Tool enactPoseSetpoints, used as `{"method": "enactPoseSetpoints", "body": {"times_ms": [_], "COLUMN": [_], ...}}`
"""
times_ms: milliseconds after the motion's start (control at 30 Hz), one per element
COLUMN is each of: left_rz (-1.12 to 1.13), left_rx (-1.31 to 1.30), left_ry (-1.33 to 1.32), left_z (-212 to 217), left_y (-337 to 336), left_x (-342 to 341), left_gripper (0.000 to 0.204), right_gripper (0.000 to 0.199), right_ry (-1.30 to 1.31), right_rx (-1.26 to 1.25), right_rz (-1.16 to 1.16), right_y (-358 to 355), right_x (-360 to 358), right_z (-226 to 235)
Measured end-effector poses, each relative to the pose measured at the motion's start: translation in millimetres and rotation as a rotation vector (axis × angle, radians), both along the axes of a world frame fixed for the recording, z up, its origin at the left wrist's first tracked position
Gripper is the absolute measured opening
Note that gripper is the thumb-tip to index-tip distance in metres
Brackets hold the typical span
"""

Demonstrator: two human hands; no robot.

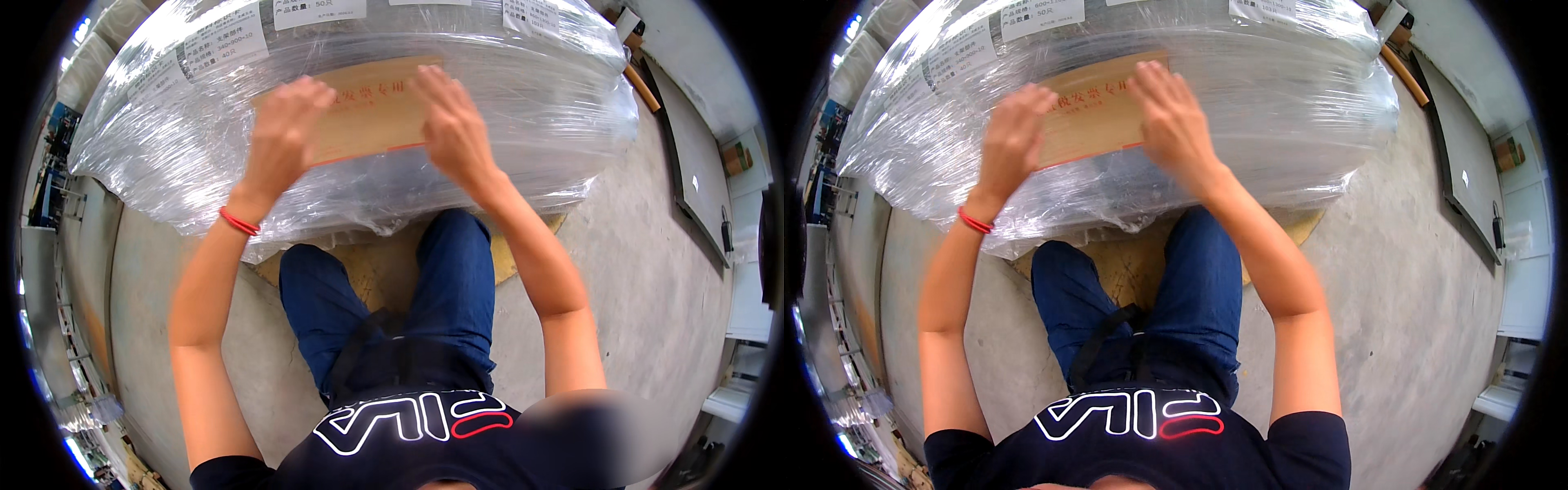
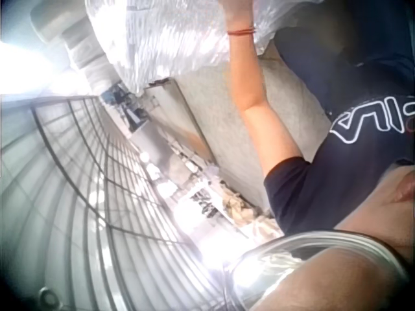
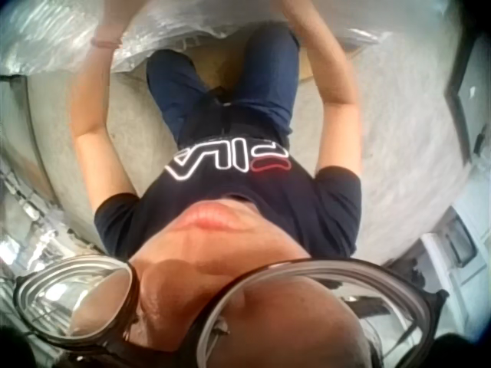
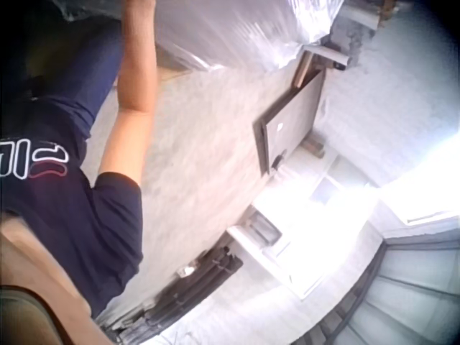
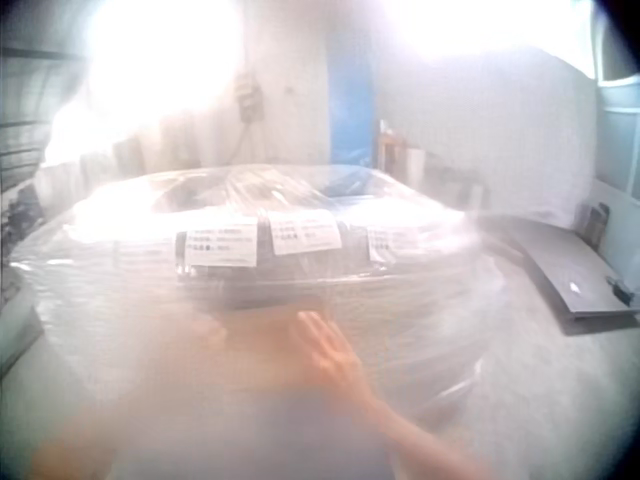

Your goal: The person secures a large plastic-wrapped package with clear tape and scissors, then retrieves a marker to write on a label attached to the package. They briefly walk to an office to retrieve the marker and return to the warehouse floor to complete the labeling.

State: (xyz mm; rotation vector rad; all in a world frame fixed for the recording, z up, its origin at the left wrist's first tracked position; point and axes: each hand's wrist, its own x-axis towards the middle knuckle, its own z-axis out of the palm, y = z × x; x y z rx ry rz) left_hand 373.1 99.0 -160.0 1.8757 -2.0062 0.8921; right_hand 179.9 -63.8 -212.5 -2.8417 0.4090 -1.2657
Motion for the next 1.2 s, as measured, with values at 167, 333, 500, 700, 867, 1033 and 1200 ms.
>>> {"method": "enactPoseSetpoints", "body": {"times_ms": [167, 333, 500, 700, 867, 1033, 1200], "left_rz": [0.159, 0.091, -0.182, -0.610, -0.622, -0.589, -0.603], "left_rx": [0.216, 0.172, -0.141, -0.511, -0.656, -0.743, -0.778], "left_ry": [0.028, 0.239, 0.692, 0.615, 0.481, 0.450, 0.425], "left_z": [-49, -38, 3, 72, 69, 66, 61], "left_y": [-12, -9, 40, 130, 144, 134, 138], "left_x": [-1, -12, -72, -113, -116, -117, -117], "left_gripper": [0.071, 0.059, 0.029, 0.049, 0.045, 0.041, 0.038], "right_gripper": [0.058, 0.043, 0.018, 0.016, 0.021, 0.019, 0.021], "right_ry": [0.107, 0.156, -0.072, -0.296, -0.358, -0.563, -0.142], "right_rx": [0.091, 0.364, 0.895, 0.410, 0.507, 0.207, 0.059], "right_rz": [-0.056, 0.117, 0.463, 0.908, 0.471, 0.620, 0.930], "right_y": [22, 18, 78, 122, 177, 167, 127], "right_x": [32, 15, -36, -111, -118, -102, -117], "right_z": [-15, 11, 79, 152, 171, 158, 179]}}
